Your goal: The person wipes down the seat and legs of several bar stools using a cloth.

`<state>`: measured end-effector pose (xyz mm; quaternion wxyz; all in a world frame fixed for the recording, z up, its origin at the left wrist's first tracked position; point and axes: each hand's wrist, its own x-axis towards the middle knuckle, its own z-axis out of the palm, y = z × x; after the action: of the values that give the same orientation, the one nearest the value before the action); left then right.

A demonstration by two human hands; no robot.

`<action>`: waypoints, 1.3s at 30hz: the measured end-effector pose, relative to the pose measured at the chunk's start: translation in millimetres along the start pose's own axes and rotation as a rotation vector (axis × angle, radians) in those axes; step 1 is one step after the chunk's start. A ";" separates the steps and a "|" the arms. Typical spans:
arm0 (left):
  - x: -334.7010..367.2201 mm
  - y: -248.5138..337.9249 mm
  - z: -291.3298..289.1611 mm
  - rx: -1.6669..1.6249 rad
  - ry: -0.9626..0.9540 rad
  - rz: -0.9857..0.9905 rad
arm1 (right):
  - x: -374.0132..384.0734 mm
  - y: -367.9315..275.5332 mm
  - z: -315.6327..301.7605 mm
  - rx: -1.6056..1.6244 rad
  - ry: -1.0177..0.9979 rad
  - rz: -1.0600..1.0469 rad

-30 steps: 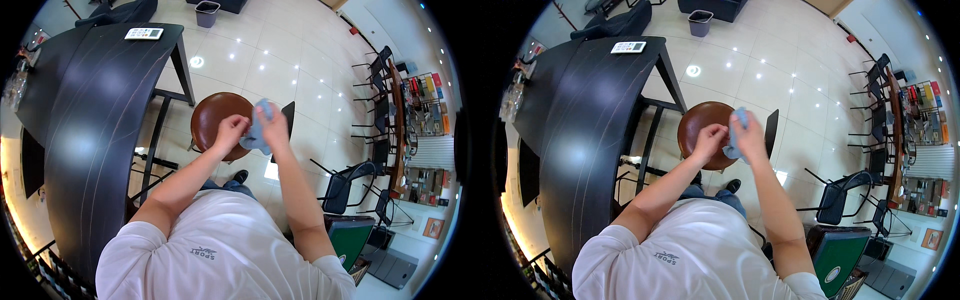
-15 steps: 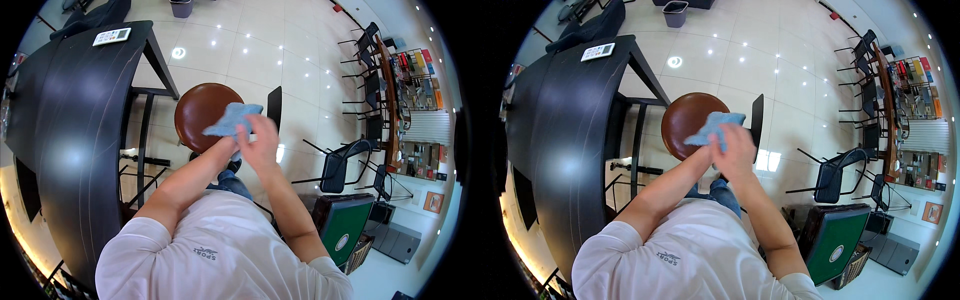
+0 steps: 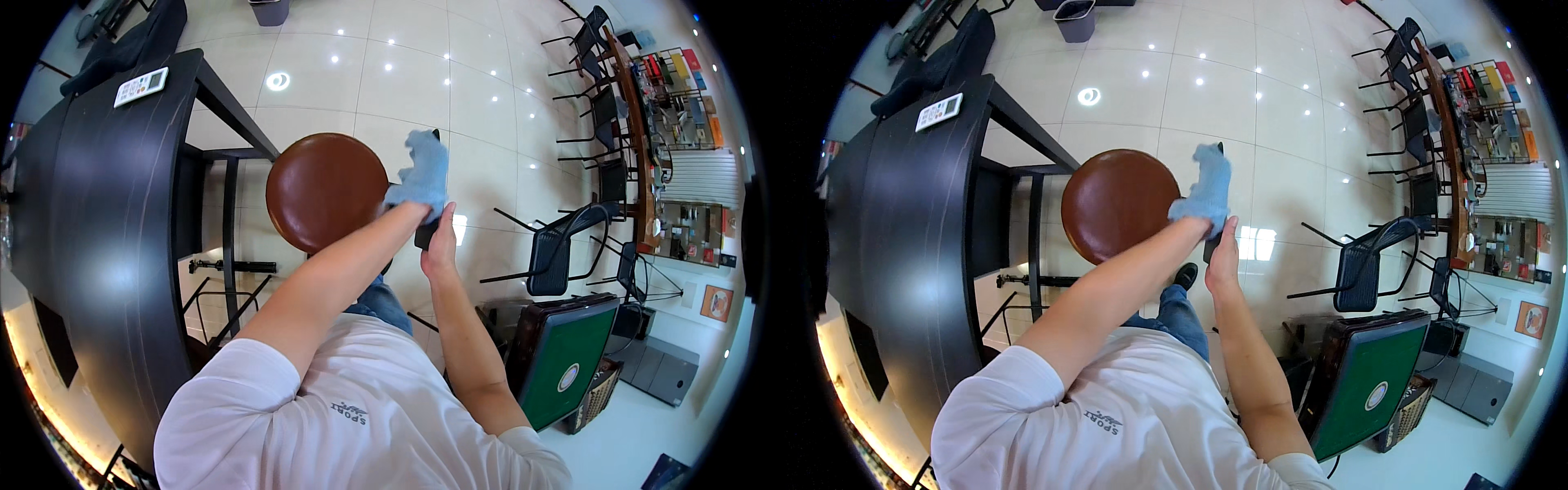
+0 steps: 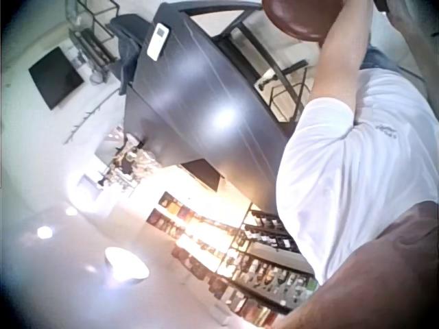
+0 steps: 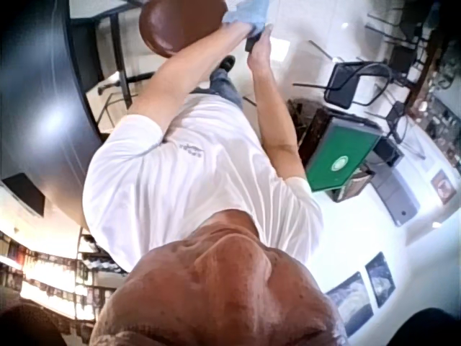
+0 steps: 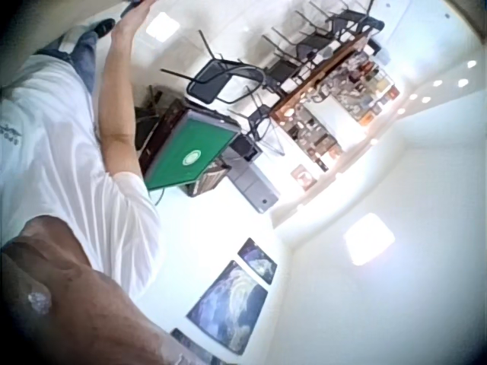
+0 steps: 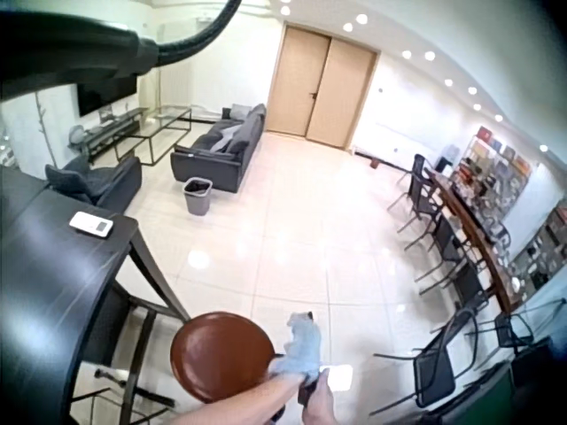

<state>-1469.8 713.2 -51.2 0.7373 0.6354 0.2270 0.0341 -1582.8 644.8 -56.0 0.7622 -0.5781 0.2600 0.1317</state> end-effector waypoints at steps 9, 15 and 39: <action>-97.1 -69.4 -25.4 0.430 -0.011 0.085 | -10.1 -19.7 4.4 0.068 -0.154 0.100; -23.4 -27.0 -21.4 0.831 -0.041 0.269 | 0.2 4.3 -15.1 0.116 -0.102 0.054; -16.4 -171.6 -15.2 2.271 -0.182 0.791 | 1.0 2.8 -7.7 0.105 -0.185 0.103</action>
<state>-1531.1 689.1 -211.2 -0.2902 0.9473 -0.1355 -0.0065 -1585.3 638.2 -60.3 0.8044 -0.5085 0.2243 0.2097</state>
